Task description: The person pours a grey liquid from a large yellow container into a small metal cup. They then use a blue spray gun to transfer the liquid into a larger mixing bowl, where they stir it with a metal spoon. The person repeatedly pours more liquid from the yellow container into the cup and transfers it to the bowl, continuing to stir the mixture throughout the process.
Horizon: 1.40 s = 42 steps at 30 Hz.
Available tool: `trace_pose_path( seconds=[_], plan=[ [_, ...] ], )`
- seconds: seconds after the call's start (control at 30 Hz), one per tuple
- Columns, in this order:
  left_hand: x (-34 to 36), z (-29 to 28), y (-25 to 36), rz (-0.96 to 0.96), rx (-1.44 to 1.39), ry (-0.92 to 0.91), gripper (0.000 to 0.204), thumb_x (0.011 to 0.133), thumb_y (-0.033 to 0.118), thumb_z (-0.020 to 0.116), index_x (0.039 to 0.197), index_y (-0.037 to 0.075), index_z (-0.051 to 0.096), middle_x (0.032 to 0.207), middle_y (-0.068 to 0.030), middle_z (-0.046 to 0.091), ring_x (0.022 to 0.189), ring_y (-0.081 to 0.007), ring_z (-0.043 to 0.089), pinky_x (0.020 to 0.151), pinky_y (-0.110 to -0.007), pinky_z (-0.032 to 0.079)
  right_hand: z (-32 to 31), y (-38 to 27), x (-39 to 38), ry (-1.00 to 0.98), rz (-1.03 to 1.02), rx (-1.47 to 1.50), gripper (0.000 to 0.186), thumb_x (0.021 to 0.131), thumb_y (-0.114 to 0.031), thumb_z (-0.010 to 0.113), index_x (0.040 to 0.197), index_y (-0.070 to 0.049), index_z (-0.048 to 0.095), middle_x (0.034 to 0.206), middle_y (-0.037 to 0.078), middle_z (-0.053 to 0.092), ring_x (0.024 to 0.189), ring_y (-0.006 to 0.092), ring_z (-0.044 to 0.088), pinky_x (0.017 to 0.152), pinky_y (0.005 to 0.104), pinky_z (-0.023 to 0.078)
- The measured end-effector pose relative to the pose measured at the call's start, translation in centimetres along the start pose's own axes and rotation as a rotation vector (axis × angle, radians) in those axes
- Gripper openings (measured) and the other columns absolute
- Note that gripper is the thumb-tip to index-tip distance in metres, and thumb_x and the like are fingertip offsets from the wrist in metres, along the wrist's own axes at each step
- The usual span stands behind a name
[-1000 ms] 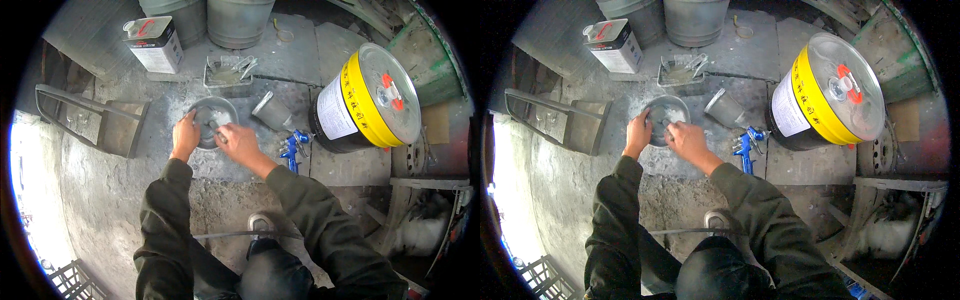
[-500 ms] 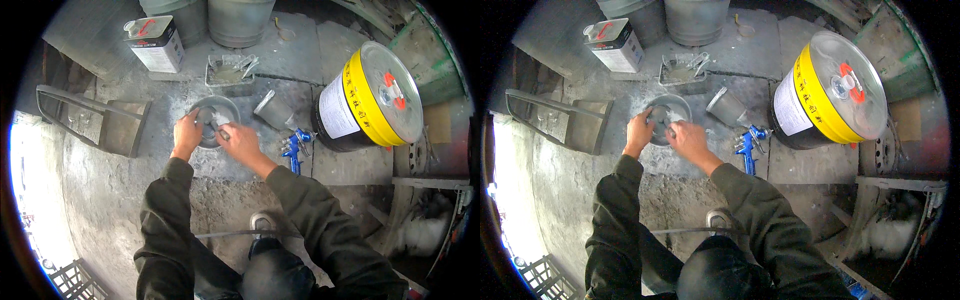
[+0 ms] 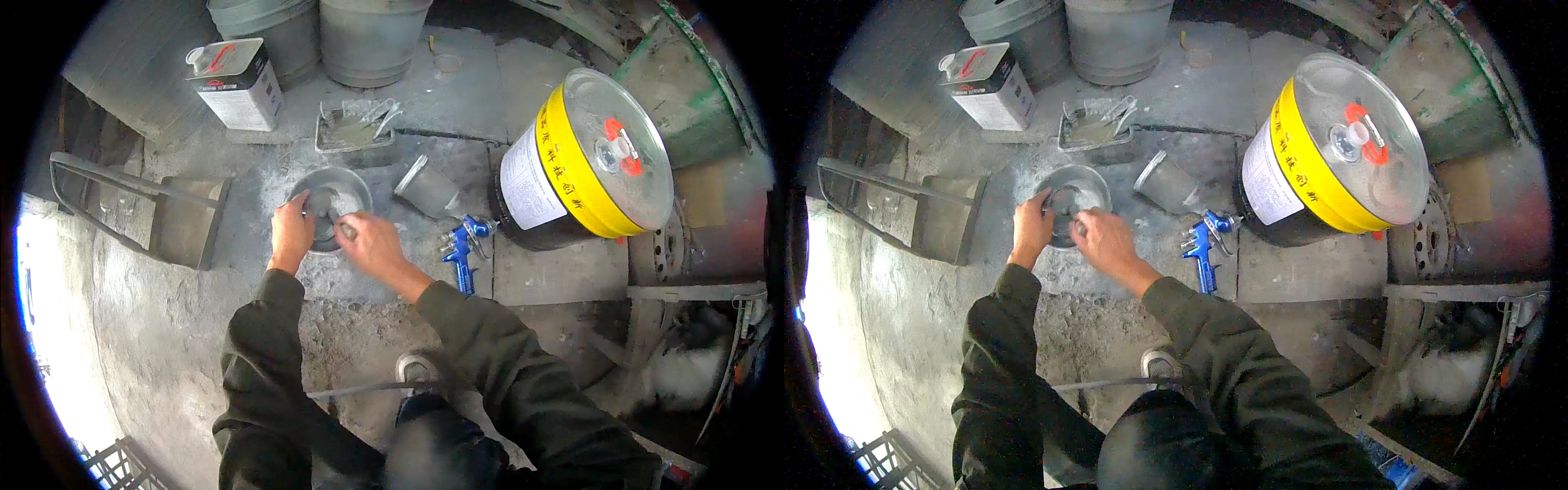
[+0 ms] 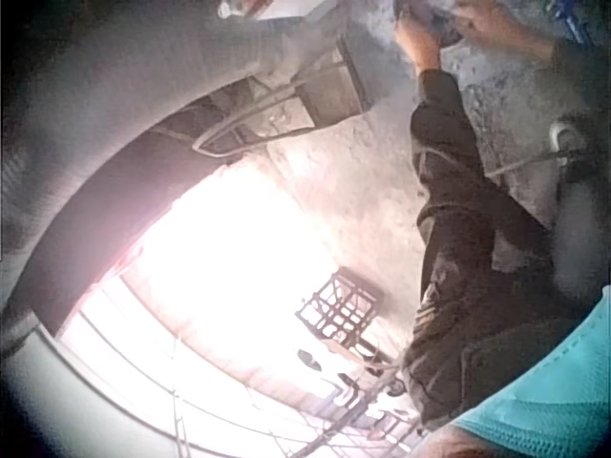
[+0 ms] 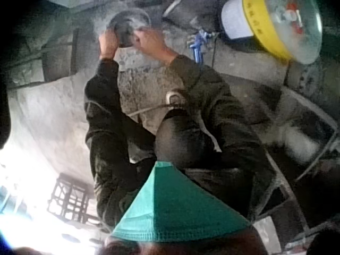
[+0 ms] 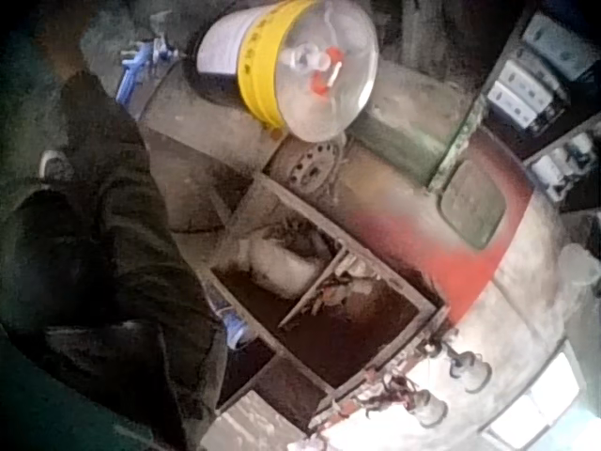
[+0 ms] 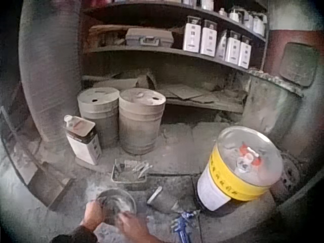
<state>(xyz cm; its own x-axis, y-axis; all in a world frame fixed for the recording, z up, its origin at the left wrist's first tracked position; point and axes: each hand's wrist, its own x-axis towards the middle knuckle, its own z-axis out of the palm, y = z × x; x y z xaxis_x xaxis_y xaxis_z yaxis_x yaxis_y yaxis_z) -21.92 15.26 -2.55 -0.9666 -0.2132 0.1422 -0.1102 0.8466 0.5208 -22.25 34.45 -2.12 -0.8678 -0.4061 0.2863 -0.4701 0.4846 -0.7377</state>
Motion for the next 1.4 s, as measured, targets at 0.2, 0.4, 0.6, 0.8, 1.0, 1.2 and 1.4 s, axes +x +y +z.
trace_pose_path(
  seconds=[0.2, 0.4, 0.6, 0.8, 1.0, 1.2, 1.4],
  plan=[
    [0.6, 1.7, -0.8, 0.025, 0.050, -0.131, 0.068, 0.074, 0.005, 0.065, 0.139, 0.007, 0.045, 0.125, -0.0226, 0.060, 0.114, -0.0398, 0.059, 0.096, -0.045, 0.048, 0.0, -0.5, -0.4, -0.006, -0.099, -0.119, 0.018, 0.087, -0.025, 0.065, 0.088, -0.008, 0.067, 0.085, 0.011, 0.064, 0.080, 0.0316, 0.065, 0.065, 0.0458, 0.052],
    [0.5, -1.0, -1.6, -0.213, -0.315, -0.265, 0.072, 0.070, 0.005, 0.067, 0.139, 0.007, 0.046, 0.130, -0.0215, 0.058, 0.114, -0.0372, 0.060, 0.094, -0.044, 0.049, -0.2, -0.2, 1.5, -0.093, 0.400, 0.395, 0.019, 0.084, -0.025, 0.066, 0.082, -0.007, 0.070, 0.075, 0.013, 0.068, 0.071, 0.0332, 0.067, 0.065, 0.0470, 0.051],
    [0.7, -0.3, -0.5, -0.152, 0.103, -0.225, 0.057, 0.074, 0.016, 0.065, 0.129, 0.005, 0.053, 0.120, -0.0197, 0.062, 0.106, -0.0405, 0.062, 0.091, -0.046, 0.050, 0.5, 0.2, 0.5, -0.051, -0.200, -0.201, 0.016, 0.084, -0.024, 0.066, 0.083, -0.008, 0.070, 0.076, 0.013, 0.068, 0.072, 0.0326, 0.067, 0.064, 0.0467, 0.051],
    [-0.7, 0.7, 0.3, 0.119, -0.114, -0.123, 0.074, 0.076, 0.009, 0.067, 0.142, 0.008, 0.034, 0.120, -0.0229, 0.060, 0.110, -0.0426, 0.059, 0.091, -0.046, 0.049, 0.5, -0.3, 1.4, 0.079, 0.079, 0.081, 0.023, 0.086, -0.028, 0.065, 0.084, -0.006, 0.070, 0.079, 0.016, 0.068, 0.073, 0.0376, 0.066, 0.063, 0.0463, 0.052],
    [-1.3, -0.8, 1.1, -0.176, -0.113, -0.059, 0.057, 0.077, 0.004, 0.062, 0.132, 0.011, 0.048, 0.104, -0.0219, 0.067, 0.096, -0.0427, 0.064, 0.085, -0.048, 0.049, -0.5, -0.2, 1.0, -0.031, 0.141, 0.072, 0.026, 0.087, -0.030, 0.064, 0.086, -0.005, 0.071, 0.079, 0.017, 0.069, 0.071, 0.0386, 0.066, 0.063, 0.0457, 0.052],
    [0.4, 0.2, 0.7, -0.084, 0.033, -0.187, 0.062, 0.074, 0.004, 0.062, 0.134, 0.012, 0.047, 0.122, -0.0241, 0.059, 0.104, -0.0427, 0.061, 0.087, -0.049, 0.049, 0.6, 0.6, 0.0, -0.022, -0.210, -0.195, 0.017, 0.082, -0.025, 0.068, 0.083, -0.009, 0.063, 0.084, 0.010, 0.060, 0.083, 0.0295, 0.065, 0.060, 0.0462, 0.051],
    [-1.0, 0.5, 0.2, -0.034, -0.194, -0.126, 0.070, 0.072, 0.003, 0.065, 0.137, 0.012, 0.042, 0.122, -0.0243, 0.060, 0.107, -0.0437, 0.061, 0.089, -0.049, 0.050, -0.2, -0.6, 1.1, 0.001, 0.287, 0.182, 0.024, 0.084, -0.030, 0.067, 0.087, -0.006, 0.072, 0.081, 0.016, 0.070, 0.073, 0.0350, 0.067, 0.066, 0.0452, 0.052]
  ],
)
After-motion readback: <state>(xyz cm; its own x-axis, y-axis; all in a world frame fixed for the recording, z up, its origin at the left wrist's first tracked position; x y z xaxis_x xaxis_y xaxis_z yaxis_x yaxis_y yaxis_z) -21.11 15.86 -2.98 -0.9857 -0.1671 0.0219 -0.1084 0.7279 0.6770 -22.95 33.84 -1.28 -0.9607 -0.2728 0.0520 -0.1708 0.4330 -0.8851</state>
